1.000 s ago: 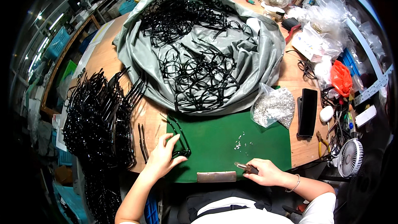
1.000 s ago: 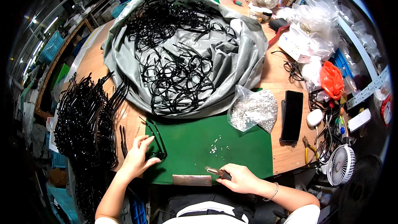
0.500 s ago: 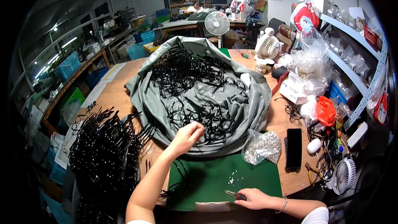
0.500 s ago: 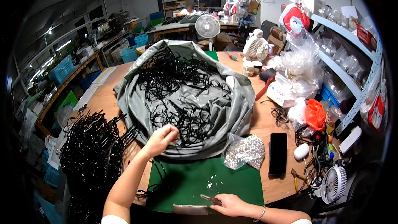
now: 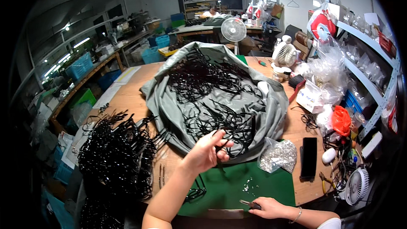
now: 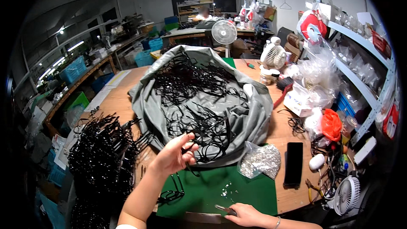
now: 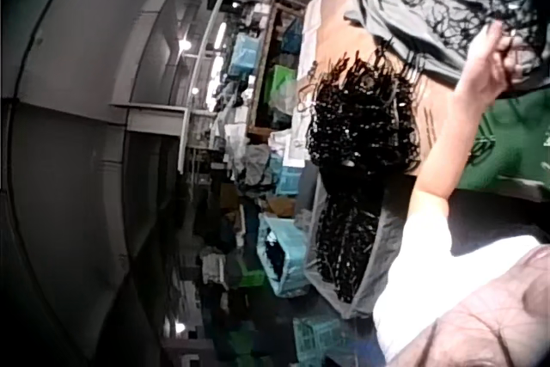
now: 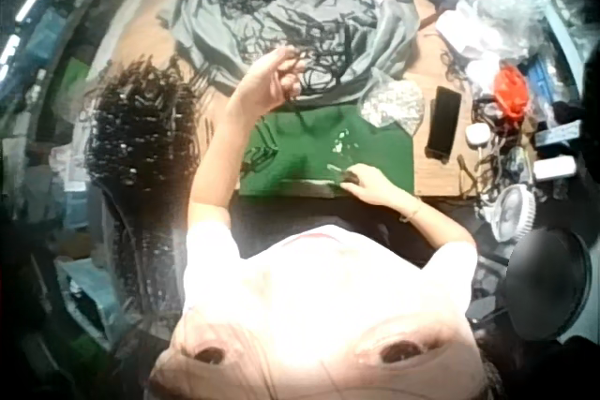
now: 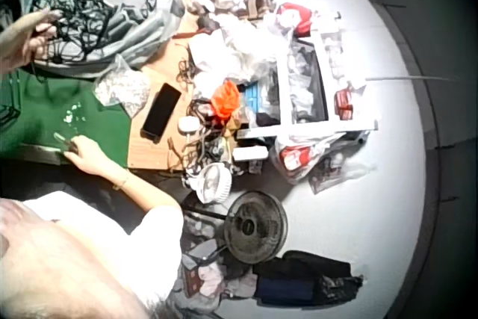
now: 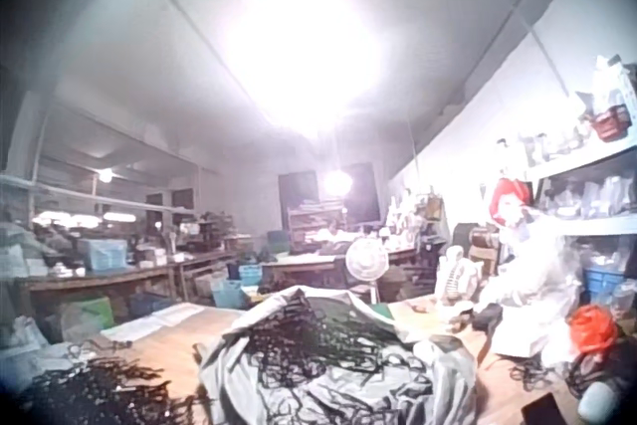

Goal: The person uses pliers to repeatedly press and adjust the temple arms of multiple black eyeglass frames. They handle each frame one at a time, applying pressure near the hinge area, then place the frame aside and pick up the next one from a pile on the table.

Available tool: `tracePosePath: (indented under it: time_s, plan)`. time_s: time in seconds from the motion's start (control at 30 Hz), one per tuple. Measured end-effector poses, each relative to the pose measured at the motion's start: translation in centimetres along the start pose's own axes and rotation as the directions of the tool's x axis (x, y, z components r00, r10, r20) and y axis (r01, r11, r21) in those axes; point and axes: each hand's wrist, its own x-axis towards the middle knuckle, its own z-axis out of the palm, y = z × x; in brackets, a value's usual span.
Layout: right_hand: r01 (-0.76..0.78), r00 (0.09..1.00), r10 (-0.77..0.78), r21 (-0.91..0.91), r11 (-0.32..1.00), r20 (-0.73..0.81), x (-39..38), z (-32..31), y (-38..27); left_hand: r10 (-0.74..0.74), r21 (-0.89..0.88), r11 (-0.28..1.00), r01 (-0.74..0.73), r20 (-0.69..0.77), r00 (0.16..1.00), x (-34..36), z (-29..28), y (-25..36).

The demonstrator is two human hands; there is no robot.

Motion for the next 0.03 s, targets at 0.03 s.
tracePosePath:
  time_s: [0.03]
  plan:
    - [-0.046,0.999,0.046,0.000,0.999,0.027,0.24,0.10,0.68,0.072,-0.001,0.997,-0.073,0.076,0.995,-0.77,0.28,-0.14]
